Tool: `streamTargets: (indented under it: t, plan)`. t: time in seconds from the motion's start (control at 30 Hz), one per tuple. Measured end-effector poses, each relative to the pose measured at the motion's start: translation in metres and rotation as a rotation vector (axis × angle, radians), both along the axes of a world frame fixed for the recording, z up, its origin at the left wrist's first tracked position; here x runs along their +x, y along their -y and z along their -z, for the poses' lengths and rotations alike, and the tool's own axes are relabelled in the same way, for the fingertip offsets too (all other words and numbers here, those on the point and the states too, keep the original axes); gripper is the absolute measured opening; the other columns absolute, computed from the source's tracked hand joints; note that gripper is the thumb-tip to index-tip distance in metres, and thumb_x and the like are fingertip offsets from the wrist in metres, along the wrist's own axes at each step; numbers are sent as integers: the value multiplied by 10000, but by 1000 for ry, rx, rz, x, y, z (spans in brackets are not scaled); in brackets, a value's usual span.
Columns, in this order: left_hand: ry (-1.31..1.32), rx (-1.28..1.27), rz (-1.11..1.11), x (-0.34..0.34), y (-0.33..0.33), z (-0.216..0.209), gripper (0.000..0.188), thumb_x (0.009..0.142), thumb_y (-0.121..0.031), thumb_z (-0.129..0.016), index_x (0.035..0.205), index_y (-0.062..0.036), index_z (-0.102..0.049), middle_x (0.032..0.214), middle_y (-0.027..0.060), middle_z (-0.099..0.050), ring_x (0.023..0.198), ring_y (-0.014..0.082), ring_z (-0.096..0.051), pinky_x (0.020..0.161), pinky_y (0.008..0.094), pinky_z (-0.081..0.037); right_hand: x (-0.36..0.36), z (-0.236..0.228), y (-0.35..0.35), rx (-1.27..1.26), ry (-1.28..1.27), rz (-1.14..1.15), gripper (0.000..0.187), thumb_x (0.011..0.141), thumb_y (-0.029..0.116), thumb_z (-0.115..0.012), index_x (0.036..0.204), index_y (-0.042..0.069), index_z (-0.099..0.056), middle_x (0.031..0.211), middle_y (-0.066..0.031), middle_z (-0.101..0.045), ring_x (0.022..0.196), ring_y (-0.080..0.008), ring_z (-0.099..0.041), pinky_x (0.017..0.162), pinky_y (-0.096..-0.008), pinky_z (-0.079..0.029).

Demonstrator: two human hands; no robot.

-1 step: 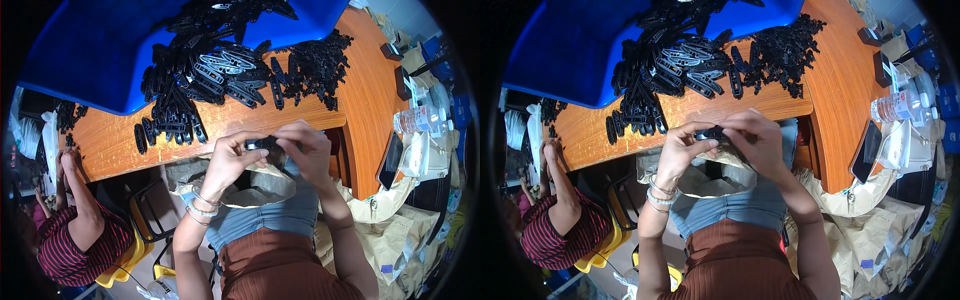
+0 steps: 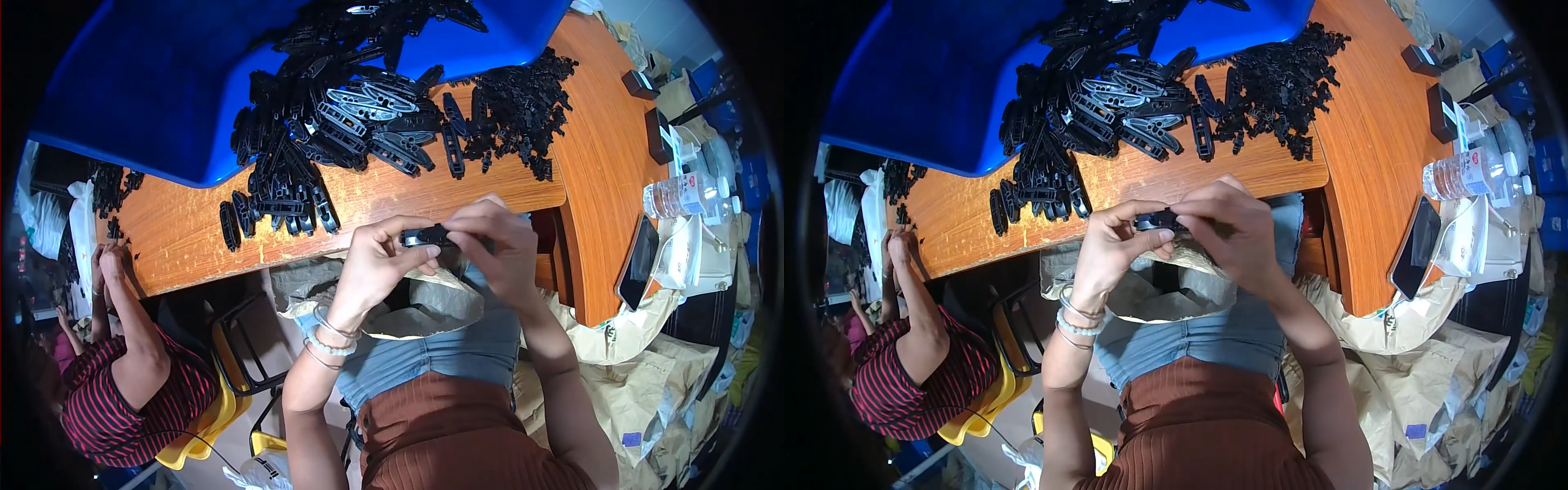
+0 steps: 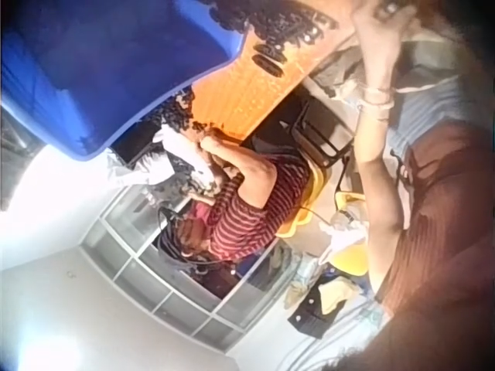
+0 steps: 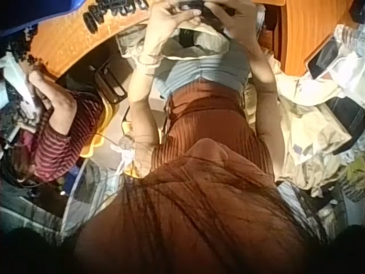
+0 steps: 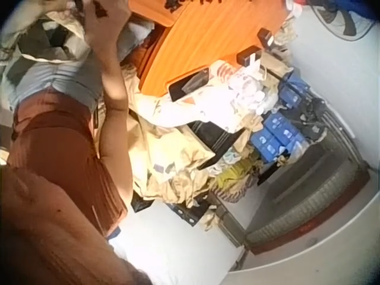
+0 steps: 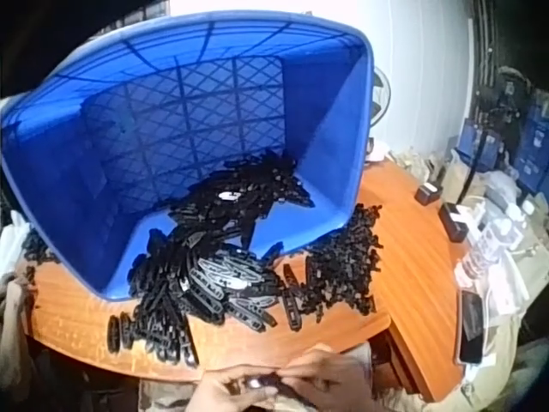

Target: Assembling small plastic components onto a larger plastic frame at a workbench.

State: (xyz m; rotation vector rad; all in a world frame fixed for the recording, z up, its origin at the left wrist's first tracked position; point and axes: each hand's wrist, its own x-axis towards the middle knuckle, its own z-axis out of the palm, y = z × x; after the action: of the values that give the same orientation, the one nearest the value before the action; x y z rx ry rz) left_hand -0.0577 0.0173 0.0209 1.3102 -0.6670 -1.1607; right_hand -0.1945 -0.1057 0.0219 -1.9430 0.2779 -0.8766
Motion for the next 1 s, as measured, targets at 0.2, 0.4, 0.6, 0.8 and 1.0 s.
streamTargets:
  t: [0.2, 0.4, 0.6, 0.8, 1.0]
  plan:
    - [-163, -46, -87, -8, -2, -7, 233, 814, 74, -609, 1044, 85, -574, 855, 154, -663, 722, 170, -666, 651, 252, -558, -2, 2, -1, -321, 2, 39, 174, 713, -33, -663, 879, 15, -678, 846, -65, -617, 741, -195, -537, 668, -292, -406]
    - [113, -36, -98, -9, -5, -6, 147, 823, 67, -603, 967, 58, -578, 783, 91, -644, 685, 121, -642, 618, 211, -526, -10, -2, -5, 357, -313, -100, 235, 762, 8, -665, 997, 3, -657, 891, -75, -614, 762, -131, -538, 646, -265, -419]
    - [206, -50, -3, -5, -9, -12, 156, 838, 34, -593, 993, 57, -586, 800, 100, -647, 681, 120, -642, 623, 210, -521, -14, 11, -9, 676, -219, -226, 287, 806, 42, -638, 1079, -44, -614, 889, -85, -628, 709, -95, -576, 643, -233, -454]
    - [707, 7, 85, 40, 17, 13, 187, 871, -59, -544, 1043, -7, -596, 904, 115, -639, 791, 228, -647, 691, 316, -510, -13, -1, -4, 320, -408, -571, 215, 824, 32, -577, 1023, -10, -645, 893, -103, -648, 726, -153, -619, 702, -284, -474]
    - [1708, -19, -64, 49, 57, 17, 155, 698, -4, -563, 848, -4, -525, 869, 146, -491, 852, 281, -546, 607, 332, -505, 6, 27, 48, -201, -239, 363, 112, 824, 25, -565, 898, -27, -632, 832, -134, -611, 747, -260, -597, 682, -334, -468]
